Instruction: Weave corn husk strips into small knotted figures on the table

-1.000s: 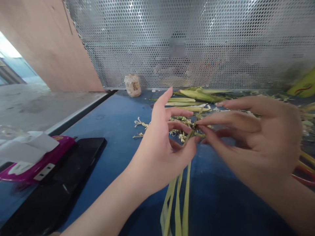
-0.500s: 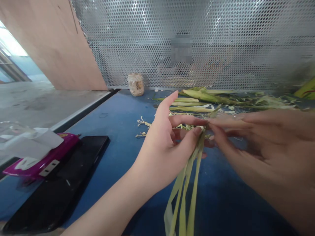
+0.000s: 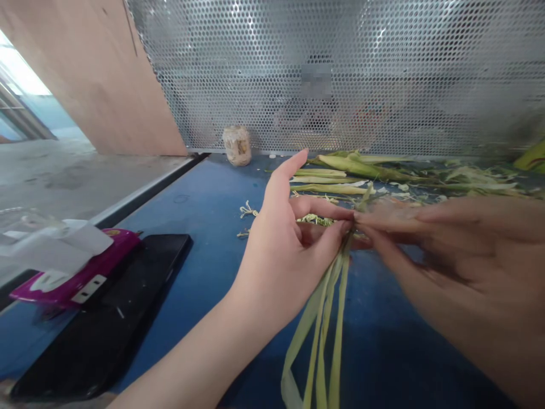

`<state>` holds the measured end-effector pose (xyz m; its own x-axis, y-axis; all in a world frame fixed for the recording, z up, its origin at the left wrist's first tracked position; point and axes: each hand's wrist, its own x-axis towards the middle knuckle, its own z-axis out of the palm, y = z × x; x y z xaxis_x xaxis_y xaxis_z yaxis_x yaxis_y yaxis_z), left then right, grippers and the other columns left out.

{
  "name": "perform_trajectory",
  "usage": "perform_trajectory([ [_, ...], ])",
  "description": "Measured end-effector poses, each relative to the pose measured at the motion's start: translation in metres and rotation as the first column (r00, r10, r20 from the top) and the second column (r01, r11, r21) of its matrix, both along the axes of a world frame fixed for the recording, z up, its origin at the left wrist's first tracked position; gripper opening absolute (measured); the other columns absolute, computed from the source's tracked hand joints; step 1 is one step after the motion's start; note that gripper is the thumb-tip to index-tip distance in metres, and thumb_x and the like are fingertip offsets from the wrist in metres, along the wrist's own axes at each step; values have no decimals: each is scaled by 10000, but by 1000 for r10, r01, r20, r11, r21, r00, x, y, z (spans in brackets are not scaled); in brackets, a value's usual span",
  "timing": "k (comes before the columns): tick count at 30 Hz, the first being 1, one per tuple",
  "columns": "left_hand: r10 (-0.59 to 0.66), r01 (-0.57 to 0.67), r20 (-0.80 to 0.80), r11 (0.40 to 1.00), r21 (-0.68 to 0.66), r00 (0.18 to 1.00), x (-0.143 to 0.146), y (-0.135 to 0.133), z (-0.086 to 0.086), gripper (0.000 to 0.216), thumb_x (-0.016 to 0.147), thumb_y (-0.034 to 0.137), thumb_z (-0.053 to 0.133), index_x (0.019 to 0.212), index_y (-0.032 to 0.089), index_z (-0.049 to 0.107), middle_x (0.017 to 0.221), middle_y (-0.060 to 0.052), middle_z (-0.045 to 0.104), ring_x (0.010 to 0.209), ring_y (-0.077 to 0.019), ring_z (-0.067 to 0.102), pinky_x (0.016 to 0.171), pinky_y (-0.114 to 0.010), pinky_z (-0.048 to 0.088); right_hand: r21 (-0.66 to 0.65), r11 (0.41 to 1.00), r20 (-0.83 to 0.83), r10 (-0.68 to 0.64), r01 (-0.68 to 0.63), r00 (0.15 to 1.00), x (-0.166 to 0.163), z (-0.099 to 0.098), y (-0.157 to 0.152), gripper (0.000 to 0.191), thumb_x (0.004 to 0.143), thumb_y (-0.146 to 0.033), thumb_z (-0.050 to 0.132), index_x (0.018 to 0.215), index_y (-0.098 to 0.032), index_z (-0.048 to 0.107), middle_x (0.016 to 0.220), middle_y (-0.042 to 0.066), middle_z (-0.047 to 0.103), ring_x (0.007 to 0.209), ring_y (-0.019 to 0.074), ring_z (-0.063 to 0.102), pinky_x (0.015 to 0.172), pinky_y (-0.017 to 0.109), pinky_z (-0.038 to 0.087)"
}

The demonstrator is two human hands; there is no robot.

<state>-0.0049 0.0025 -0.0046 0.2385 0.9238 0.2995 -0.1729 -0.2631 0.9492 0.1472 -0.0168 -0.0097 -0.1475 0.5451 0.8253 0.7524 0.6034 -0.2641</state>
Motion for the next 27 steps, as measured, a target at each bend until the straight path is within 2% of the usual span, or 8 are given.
perform_trajectory([
  [4,3,-3,-12,1000,7,1000,-1,1,-1,669,712,157,611,1280,326,301,760,36,646,530,-112,627,526,-237,550,35,999,2,16,-16,1000,1,0,0,170,724,-154,609,809,-301,596,754,-52,677,709,164,668,606,258,558],
  [9,-40,40,8,999,-23,999,-1,-1,0,687,714,143,601,1292,317,275,829,16,652,605,-134,649,553,-248,560,10,1000,-21,13,-13,1000,2,-2,1,167,739,-145,589,821,-289,568,774,-57,672,678,143,668,556,223,550],
  [16,45,-45,-64,999,-7,997,-1,1,1,627,693,184,631,1248,286,356,757,18,658,586,-147,648,527,-242,545,2,998,-63,-68,68,996,1,-12,0,165,729,-203,618,867,-264,551,834,-19,672,690,173,666,688,306,569],
  [19,66,-65,-92,998,7,994,-2,2,0,603,698,189,624,1236,285,370,740,22,652,561,-139,638,503,-233,530,-40,997,-101,-64,60,993,0,-12,-3,143,733,-224,613,855,-270,552,818,-17,678,688,191,670,633,308,577],
  [22,80,-82,-97,997,-9,992,-2,4,-1,588,699,185,620,1224,280,373,736,22,646,572,-140,641,487,-221,519,-46,995,-101,-87,83,991,-2,-8,-6,159,709,-234,639,842,-267,559,806,-18,686,703,197,672,647,307,578],
  [25,92,-96,-96,995,-37,991,-2,5,-1,555,701,174,616,1199,270,392,735,18,642,604,-146,647,474,-206,511,-80,992,-83,-104,97,991,-2,-2,-6,121,704,-216,646,787,-254,567,791,-22,690,654,163,670,599,244,574],
  [27,93,-98,-85,994,-53,992,-2,6,0,530,706,162,608,1183,262,399,728,18,633,625,-149,651,474,-201,514,-96,994,-79,-53,46,995,-2,2,-5,110,701,-191,650,749,-253,574,762,-33,687,607,137,663,534,195,561],
])
